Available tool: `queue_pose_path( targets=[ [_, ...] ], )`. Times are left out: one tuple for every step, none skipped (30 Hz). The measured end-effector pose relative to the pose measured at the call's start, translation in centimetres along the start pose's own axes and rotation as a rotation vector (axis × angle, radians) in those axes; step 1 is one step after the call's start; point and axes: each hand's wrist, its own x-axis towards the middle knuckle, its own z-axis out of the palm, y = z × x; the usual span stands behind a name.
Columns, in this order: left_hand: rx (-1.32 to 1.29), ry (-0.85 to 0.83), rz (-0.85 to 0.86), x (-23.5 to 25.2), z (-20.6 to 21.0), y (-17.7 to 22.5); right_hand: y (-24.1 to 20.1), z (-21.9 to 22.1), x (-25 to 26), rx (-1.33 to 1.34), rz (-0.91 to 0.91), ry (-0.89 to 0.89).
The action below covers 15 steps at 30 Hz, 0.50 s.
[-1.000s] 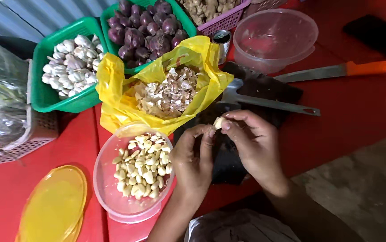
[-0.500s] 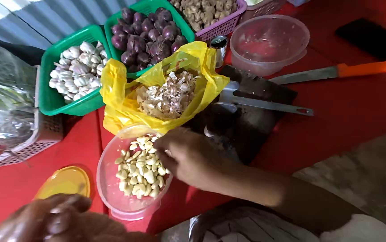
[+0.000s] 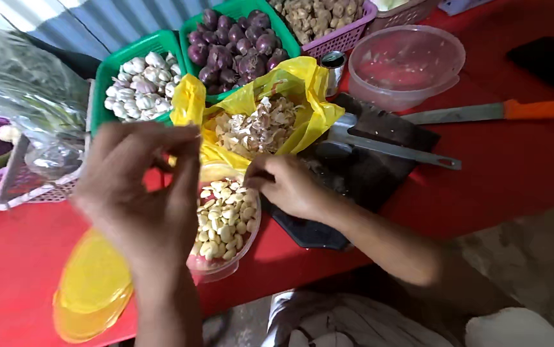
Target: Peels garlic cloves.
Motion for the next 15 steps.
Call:
queue_pose_path(
  targets=[
    [0.027, -0.042, 0.008, 1.1, 1.0, -0.1, 0.2, -0.4, 0.5, 0.034, 0.006, 0.027],
    [0.076, -0.082, -0.006, 2.2, 2.1, -0.4, 0.2, -0.8, 1.2, 0.053, 0.019, 0.021],
    [0.126, -0.119, -0.029, 3.1, 3.2, -0.7, 0.0, -1.1, 2.1, 0.066, 0.031, 0.000],
    [0.161, -0.156, -0.064, 4.0, 4.2, -1.0, -0.2, -1.5, 2.9, 0.077, 0.046, -0.033],
    [0.184, -0.181, -0.103, 4.7, 4.9, -1.3, -0.5, -1.8, 3.5, 0.082, 0.053, -0.059],
    [0.196, -0.195, -0.135, 5.3, 5.5, -1.4, -0.7, -2.4, 4.0, 0.069, 0.041, -0.062],
    [0.189, -0.201, -0.152, 5.7, 5.9, -1.5, -0.7, -3.1, 4.3, 0.035, 0.020, -0.037],
    [0.178, -0.217, -0.158, 5.9, 6.2, -1.7, -0.6, -4.0, 4.4, -0.020, -0.003, 0.019],
    [0.165, -0.264, -0.160, 6.1, 6.6, -1.9, -0.2, -5.0, 4.7, -0.087, -0.012, 0.084],
    [0.160, -0.365, -0.169, 6.1, 6.9, -2.2, 0.2, -6.0, 4.9, -0.166, 0.006, 0.129],
    [0.163, -0.511, -0.191, 6.2, 7.3, -2.5, 0.5, -6.8, 5.2, -0.251, 0.043, 0.142],
    [0.181, -0.657, -0.212, 6.2, 7.7, -2.7, 0.9, -7.3, 5.4, -0.329, 0.074, 0.128],
    [0.219, -0.749, -0.224, 6.0, 8.1, -2.6, 1.3, -7.6, 5.6, -0.402, 0.106, 0.094],
    [0.270, -0.784, -0.226, 5.7, 8.4, -1.9, 1.5, -7.7, 5.6, -0.462, 0.134, 0.067],
    [0.321, -0.769, -0.211, 5.2, 8.5, -0.8, 1.7, -7.8, 5.6, -0.512, 0.153, 0.059]
  ],
)
